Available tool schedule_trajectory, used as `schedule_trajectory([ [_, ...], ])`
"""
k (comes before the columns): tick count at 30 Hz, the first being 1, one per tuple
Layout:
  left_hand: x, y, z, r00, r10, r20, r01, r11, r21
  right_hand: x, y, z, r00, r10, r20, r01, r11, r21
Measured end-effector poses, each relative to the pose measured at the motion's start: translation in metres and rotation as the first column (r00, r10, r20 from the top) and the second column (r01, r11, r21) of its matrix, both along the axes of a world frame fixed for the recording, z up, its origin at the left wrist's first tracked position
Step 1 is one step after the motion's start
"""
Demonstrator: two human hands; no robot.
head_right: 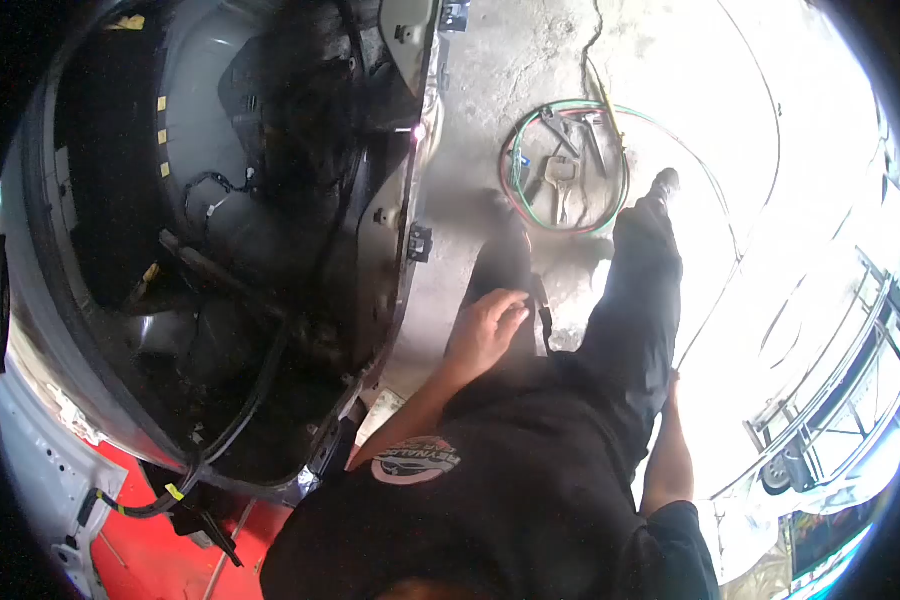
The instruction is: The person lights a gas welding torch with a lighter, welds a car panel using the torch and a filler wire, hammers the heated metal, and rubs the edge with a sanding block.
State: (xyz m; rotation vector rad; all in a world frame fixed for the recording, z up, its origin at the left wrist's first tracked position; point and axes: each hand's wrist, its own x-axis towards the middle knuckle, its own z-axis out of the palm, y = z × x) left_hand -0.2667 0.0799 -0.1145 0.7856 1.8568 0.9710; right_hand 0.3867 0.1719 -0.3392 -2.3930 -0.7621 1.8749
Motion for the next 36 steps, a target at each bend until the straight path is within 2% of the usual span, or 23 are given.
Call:
schedule_trajectory([
  [1,0.0,-0.01,-0.001,1.0,-0.011,0.012,0.011,1.0,-0.009,-0.029,-0.01,0.019,0.996,0.006,0.092,-0.004,1.0,-0.026],
  [3,0.002,-0.031,-0.009,1.0,-0.011,-0.003,0.011,0.999,-0.046,-0.073,0.001,0.04,0.992,0.064,0.109,-0.062,0.998,-0.016],
  [8,0.01,-0.068,-0.044,0.989,-0.145,-0.025,0.137,0.968,-0.211,-0.155,0.081,0.063,0.985,0.119,-0.124,-0.093,0.977,0.193],
  [9,0.013,-0.075,-0.052,0.984,-0.176,-0.02,0.166,0.957,-0.238,-0.172,0.089,0.076,0.98,0.162,-0.113,-0.135,0.967,0.215],
  [11,0.022,-0.086,-0.066,0.978,-0.207,-0.001,0.197,0.934,-0.298,-0.246,0.098,0.131,0.903,0.367,0.224,-0.395,0.913,0.099],
  [12,0.025,-0.089,-0.072,0.975,-0.222,0.005,0.212,0.922,-0.324,-0.243,0.095,0.125,0.969,0.156,0.19,-0.182,0.974,0.134],
  [13,0.029,-0.094,-0.076,0.974,-0.225,-0.028,0.205,0.927,-0.313,-0.234,0.092,0.113,0.961,0.172,0.216,-0.207,0.967,0.15],
  [15,0.036,-0.103,-0.085,0.967,-0.232,-0.104,0.193,0.936,-0.294,-0.229,0.077,0.09,0.887,0.415,0.203,-0.448,0.88,0.159],
  [17,0.049,-0.119,-0.098,0.97,-0.185,-0.156,0.141,0.956,-0.256,-0.276,0.06,0.107,0.878,0.469,0.096,-0.478,0.87,0.124],
  [19,0.058,-0.128,-0.108,0.97,-0.142,-0.198,0.098,0.972,-0.215,-0.291,0.04,0.092,0.867,0.498,-0.028,-0.492,0.863,0.116],
  [22,0.077,-0.142,-0.116,0.957,-0.091,-0.274,0.048,0.986,-0.162,-0.308,0.012,0.077,0.833,0.546,-0.086,-0.527,0.832,0.173],
  [25,0.111,-0.16,-0.121,0.928,-0.078,-0.364,0.026,0.989,-0.147,-0.291,-0.013,0.051,0.708,0.698,-0.11,-0.647,0.702,0.297],
  [26,0.119,-0.167,-0.117,0.931,-0.082,-0.355,0.025,0.986,-0.162,-0.278,-0.023,0.04,0.644,0.764,-0.025,-0.691,0.596,0.41],
  [27,0.131,-0.178,-0.114,0.93,-0.057,-0.363,0.004,0.989,-0.146,-0.257,-0.024,0.026,0.525,0.851,-0.007,-0.788,0.489,0.374],
  [28,0.141,-0.184,-0.105,0.931,-0.089,-0.353,-0.005,0.966,-0.257,-0.234,-0.032,0.01,0.564,0.813,-0.146,-0.7,0.564,0.439],
  [29,0.148,-0.195,-0.098,0.922,-0.076,-0.38,-0.006,0.977,-0.211,-0.256,-0.03,0.043,0.712,0.679,-0.177,-0.634,0.731,0.253],
  [30,0.159,-0.214,-0.108,0.919,-0.106,-0.379,0.01,0.969,-0.246,-0.231,-0.038,0.021,0.725,0.666,-0.176,-0.617,0.741,0.263],
  [34,0.182,-0.255,-0.108,0.86,-0.273,-0.431,0.124,0.931,-0.344,-0.172,-0.081,0.0,0.779,0.621,-0.089,-0.611,0.783,0.114],
  [36,0.179,-0.27,-0.119,0.897,-0.344,-0.278,0.209,0.883,-0.42,-0.152,-0.12,-0.028,0.754,0.652,-0.087,-0.652,0.758,0.029],
])
